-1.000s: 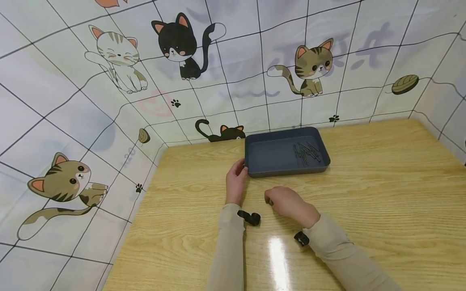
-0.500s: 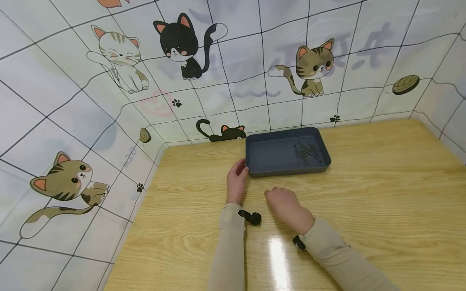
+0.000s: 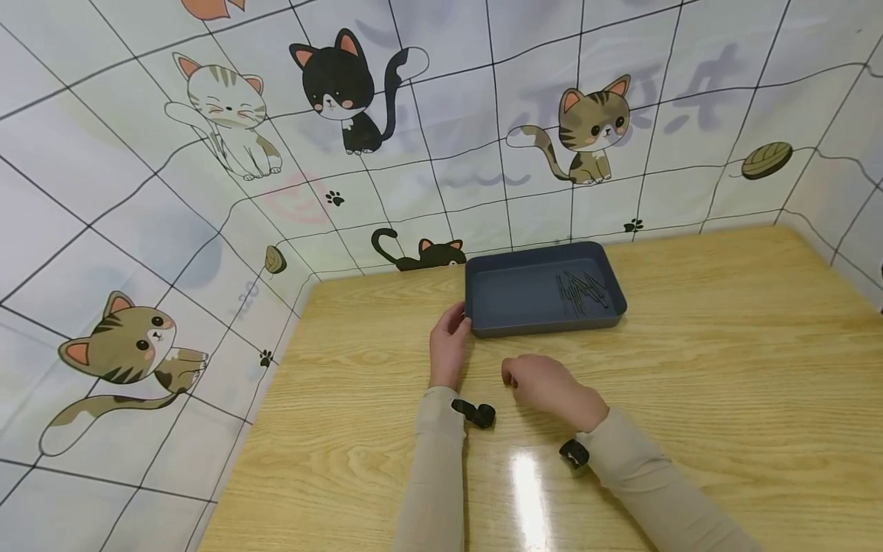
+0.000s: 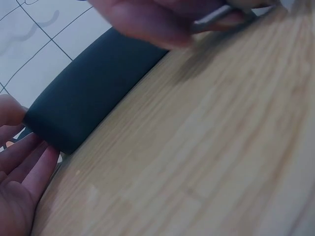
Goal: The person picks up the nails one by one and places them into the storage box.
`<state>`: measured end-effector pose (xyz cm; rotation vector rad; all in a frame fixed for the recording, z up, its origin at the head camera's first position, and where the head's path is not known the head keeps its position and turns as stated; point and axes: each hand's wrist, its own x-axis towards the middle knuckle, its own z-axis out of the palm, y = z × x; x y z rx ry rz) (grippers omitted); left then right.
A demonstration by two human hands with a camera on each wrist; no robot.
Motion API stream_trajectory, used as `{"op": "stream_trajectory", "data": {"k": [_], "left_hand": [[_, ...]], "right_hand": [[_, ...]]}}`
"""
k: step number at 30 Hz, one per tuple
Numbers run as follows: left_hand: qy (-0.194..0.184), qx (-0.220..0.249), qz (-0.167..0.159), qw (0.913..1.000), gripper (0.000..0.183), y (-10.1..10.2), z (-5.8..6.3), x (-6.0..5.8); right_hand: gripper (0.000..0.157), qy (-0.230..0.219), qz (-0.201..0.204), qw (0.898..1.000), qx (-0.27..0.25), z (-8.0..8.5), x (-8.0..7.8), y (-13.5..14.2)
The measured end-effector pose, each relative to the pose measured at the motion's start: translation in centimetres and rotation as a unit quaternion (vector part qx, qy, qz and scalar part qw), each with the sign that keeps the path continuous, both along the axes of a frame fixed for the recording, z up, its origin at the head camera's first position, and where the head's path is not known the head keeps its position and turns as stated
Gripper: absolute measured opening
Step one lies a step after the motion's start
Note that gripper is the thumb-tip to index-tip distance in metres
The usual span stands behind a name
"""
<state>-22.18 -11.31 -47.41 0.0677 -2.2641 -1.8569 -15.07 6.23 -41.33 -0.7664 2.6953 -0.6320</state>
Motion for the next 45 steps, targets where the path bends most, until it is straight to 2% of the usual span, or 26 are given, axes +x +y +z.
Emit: {"op": "stream_trajectory", "data": {"k": [3,7,15,19,25,30,34,36,39,45], "left_hand": [[0.006,0.002,0.001,1.0,0.034,0.0,-0.1,-0.1],[0.009,-0.003,0.003,0.9999,0.035,0.2,-0.1,-0.1],[0.0,0.011,-0.002,0.9999,0.035,0.3,0.1,0.0],[-0.001,0.009,-0.001,1.0,0.036,0.1,0.1,0.0],[0.003,0.005,-0.004,1.0,0.036,0.0,0.0,-0.1],[0.004,0.011,-0.002,0.9999,0.036,0.0,0.0,-0.1],[0.001,0.012,-0.001,0.9999,0.036,0.0,0.1,-0.1],[-0.004,0.012,-0.003,0.9999,0.036,-0.1,0.3,0.0],[-0.007,0.018,-0.011,0.9998,0.036,0.0,1.0,0.3],[0.0,0.007,-0.016,0.9999,0.039,0.3,2.6,1.3]], "right_hand": [[0.018,-0.044,0.0,0.998,-0.05,-0.1,-0.7,0.5],[0.017,-0.068,0.005,0.992,-0.11,0.1,-1.4,1.3],[0.022,-0.069,-0.035,0.982,-0.172,0.1,-2.4,2.7],[0.021,-0.067,-0.059,0.974,-0.209,0.2,-3.3,3.1],[0.022,-0.102,-0.084,0.948,-0.288,1.1,-5.0,3.7],[0.026,-0.122,-0.1,0.936,-0.314,1.8,-6.6,4.7],[0.031,-0.155,-0.112,0.923,-0.335,1.9,-8.2,5.4],[0.034,-0.162,-0.118,0.92,-0.337,1.8,-9.0,5.6],[0.035,-0.158,-0.128,0.922,-0.331,1.7,-10.2,5.8],[0.035,-0.136,-0.136,0.935,-0.3,1.6,-12.1,5.5]]}}
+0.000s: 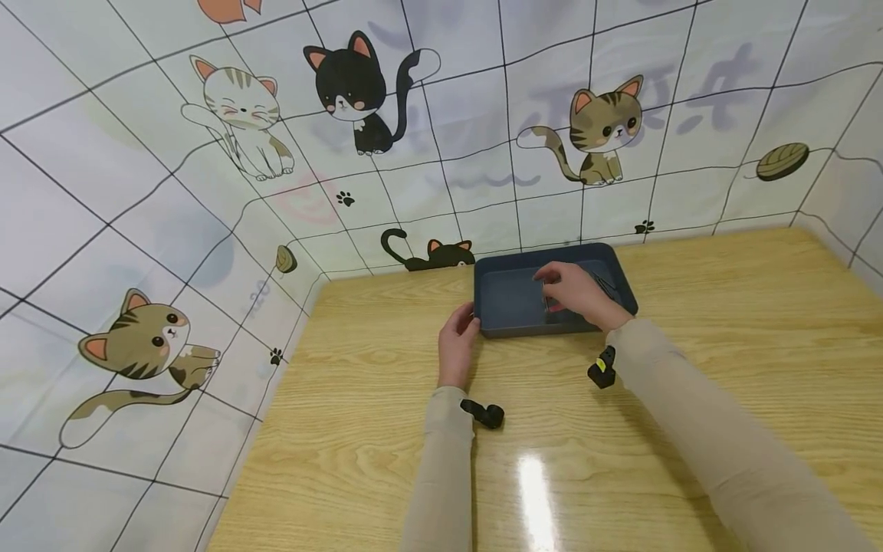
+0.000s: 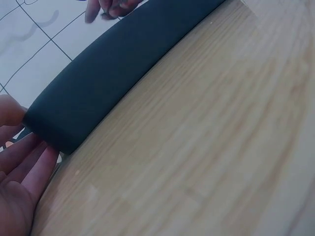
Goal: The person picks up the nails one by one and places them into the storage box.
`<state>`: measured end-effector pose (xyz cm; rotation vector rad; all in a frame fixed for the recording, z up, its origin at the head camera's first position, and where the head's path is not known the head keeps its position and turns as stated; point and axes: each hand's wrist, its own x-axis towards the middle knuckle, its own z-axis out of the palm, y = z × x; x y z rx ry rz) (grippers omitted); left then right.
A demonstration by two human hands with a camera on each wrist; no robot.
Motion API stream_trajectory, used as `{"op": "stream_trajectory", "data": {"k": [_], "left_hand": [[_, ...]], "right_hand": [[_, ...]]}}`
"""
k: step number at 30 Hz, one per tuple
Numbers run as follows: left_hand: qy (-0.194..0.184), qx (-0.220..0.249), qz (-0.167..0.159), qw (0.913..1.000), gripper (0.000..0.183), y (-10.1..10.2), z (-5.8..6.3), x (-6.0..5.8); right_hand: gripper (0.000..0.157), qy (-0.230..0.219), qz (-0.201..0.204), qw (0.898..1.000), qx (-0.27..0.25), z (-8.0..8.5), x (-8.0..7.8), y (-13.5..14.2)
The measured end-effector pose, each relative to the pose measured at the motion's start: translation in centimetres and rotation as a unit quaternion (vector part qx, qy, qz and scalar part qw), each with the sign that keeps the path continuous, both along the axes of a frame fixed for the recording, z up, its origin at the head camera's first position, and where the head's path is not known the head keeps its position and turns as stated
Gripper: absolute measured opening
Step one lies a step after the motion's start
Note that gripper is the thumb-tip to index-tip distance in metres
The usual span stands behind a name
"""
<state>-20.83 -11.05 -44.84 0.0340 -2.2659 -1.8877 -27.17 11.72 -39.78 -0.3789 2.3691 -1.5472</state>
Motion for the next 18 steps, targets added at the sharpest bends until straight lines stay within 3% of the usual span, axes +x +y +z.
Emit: {"op": "stream_trajectory", "data": {"k": [11,18], "left_hand": [[-0.006,-0.001,0.002,1.0,0.04,0.2,0.2,0.2],[-0.004,-0.003,0.023,0.9997,0.034,-0.4,-2.6,-1.5]], "right_hand": [[0.035,0.019,-0.01,0.992,0.122,-1.6,-2.1,-0.5],[0.031,0.047,-0.012,0.975,0.216,-2.0,-2.0,-0.6]]}}
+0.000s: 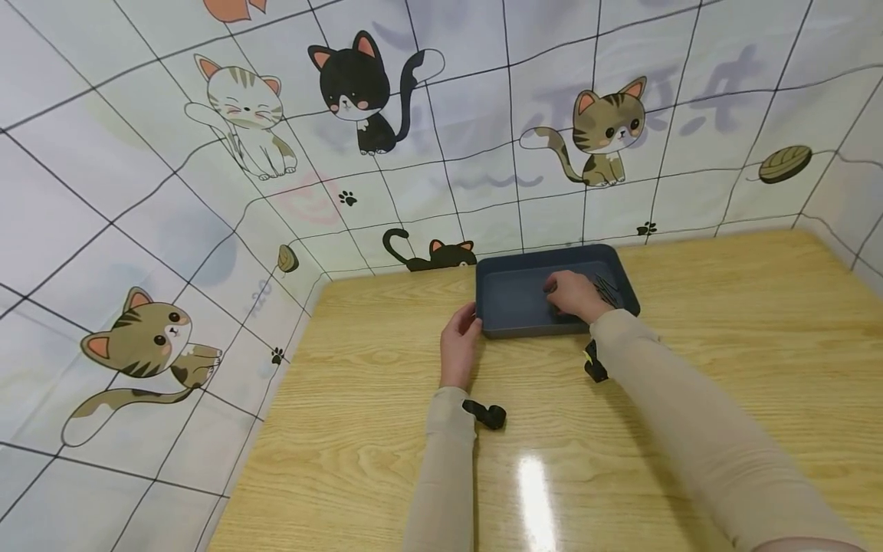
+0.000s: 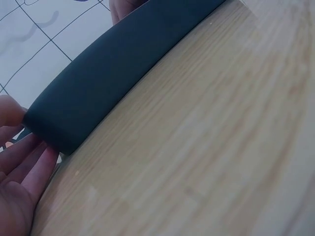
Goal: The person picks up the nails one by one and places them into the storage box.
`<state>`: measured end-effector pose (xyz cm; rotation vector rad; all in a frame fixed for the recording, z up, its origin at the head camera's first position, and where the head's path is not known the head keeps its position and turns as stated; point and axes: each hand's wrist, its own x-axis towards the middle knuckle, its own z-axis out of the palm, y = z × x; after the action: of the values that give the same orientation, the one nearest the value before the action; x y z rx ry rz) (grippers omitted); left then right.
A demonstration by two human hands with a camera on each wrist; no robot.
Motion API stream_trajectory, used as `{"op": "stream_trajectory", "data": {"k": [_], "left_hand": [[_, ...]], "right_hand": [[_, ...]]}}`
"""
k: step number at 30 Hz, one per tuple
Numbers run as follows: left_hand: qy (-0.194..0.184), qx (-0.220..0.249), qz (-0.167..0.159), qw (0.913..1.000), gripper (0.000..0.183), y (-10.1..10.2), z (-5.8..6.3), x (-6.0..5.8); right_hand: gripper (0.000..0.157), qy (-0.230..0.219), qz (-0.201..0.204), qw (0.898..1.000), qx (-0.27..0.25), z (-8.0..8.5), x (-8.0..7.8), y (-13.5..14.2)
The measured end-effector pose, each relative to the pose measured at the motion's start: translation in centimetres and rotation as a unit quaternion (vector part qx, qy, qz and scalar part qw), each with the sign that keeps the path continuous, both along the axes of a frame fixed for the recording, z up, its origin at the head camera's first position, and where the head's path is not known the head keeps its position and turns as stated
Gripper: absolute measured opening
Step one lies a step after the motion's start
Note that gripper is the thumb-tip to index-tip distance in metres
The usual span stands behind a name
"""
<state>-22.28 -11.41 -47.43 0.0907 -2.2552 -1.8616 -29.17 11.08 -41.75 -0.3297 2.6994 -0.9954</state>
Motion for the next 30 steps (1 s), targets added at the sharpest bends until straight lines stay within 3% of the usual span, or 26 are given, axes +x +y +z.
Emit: {"op": "stream_trajectory", "data": {"k": [7,15,24,30], "left_hand": [[0.016,-0.013,-0.009,0.9998,0.034,0.2,0.0,-0.3],[0.023,-0.007,-0.016,0.9996,0.035,-0.2,0.2,-0.2],[0.018,0.004,-0.009,0.9998,0.035,-0.1,0.3,0.0],[0.025,0.004,-0.008,0.9997,0.036,-0.9,0.6,-0.3]], "right_hand": [[0.03,0.047,-0.021,0.997,0.059,-0.6,0.3,-0.3],[0.028,0.085,-0.042,0.993,0.071,-1.0,0.6,-1.0],[0.025,0.083,-0.023,0.991,0.097,-0.6,0.8,-1.4],[0.027,0.073,0.002,0.992,0.107,0.7,0.9,-1.8]]}}
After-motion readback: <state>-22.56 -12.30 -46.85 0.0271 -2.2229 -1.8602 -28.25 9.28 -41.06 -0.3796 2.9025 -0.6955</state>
